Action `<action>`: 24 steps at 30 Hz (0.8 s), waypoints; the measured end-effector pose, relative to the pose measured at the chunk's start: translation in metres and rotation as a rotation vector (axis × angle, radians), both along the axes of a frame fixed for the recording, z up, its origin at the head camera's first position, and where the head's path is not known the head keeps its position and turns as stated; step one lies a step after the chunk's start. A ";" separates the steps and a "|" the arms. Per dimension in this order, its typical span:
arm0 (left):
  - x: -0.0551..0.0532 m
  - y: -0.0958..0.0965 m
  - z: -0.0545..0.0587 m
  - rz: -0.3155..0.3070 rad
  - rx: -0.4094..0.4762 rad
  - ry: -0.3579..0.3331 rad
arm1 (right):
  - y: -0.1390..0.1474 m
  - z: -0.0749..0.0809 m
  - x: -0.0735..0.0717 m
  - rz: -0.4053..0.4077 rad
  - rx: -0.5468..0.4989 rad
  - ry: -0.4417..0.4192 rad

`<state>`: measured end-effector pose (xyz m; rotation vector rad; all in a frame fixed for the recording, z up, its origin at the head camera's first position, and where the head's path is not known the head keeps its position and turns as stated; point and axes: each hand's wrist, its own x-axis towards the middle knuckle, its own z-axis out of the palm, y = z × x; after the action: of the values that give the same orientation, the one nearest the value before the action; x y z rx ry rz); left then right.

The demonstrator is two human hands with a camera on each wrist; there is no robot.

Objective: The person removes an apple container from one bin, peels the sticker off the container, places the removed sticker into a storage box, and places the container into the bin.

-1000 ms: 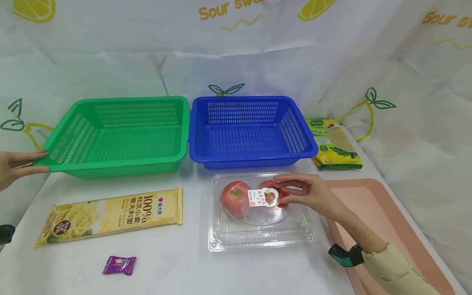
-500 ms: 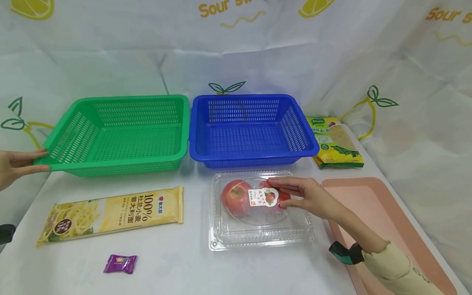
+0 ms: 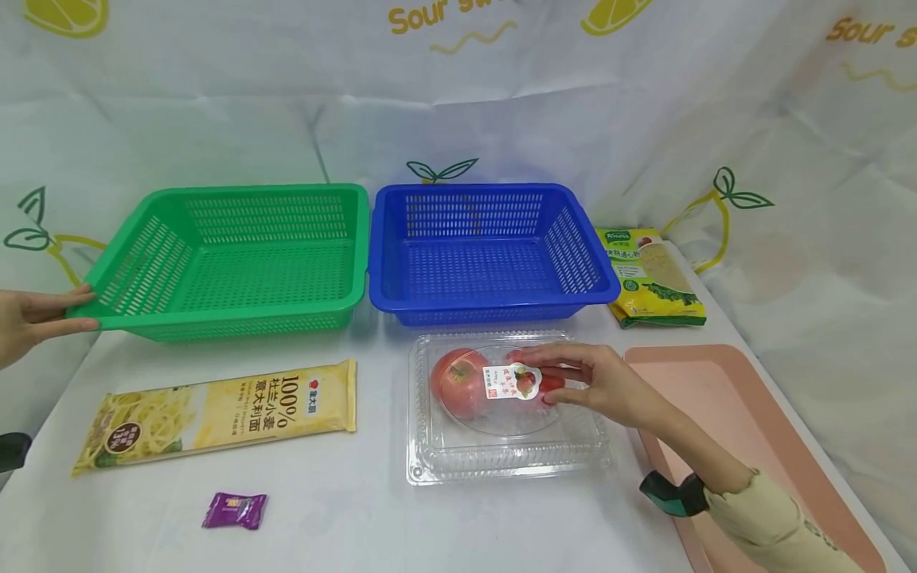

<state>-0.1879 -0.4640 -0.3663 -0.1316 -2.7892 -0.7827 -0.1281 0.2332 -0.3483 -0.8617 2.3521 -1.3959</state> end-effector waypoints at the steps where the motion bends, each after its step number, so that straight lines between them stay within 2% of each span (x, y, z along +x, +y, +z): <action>1: 0.000 0.000 0.000 0.007 -0.018 -0.008 | -0.001 0.001 0.000 -0.001 0.005 0.017; 4: -0.001 0.000 -0.001 0.018 -0.049 -0.017 | -0.003 0.002 0.001 0.013 0.009 0.080; 8: -0.003 -0.002 -0.002 0.019 -0.055 -0.010 | -0.007 0.003 0.002 0.017 0.003 0.112; 12: -0.004 -0.004 -0.003 0.011 -0.069 -0.014 | -0.009 0.005 0.002 -0.030 0.017 0.115; 17: -0.004 -0.001 0.000 -0.004 -0.090 -0.038 | -0.008 0.006 0.002 -0.106 0.110 0.108; 24: -0.002 -0.001 0.000 0.006 -0.089 -0.027 | -0.008 0.011 0.005 -0.137 0.185 0.075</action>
<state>-0.1902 -0.4645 -0.3664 -0.1294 -2.8495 -0.6638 -0.1233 0.2249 -0.3372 -0.7254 2.5913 -1.1880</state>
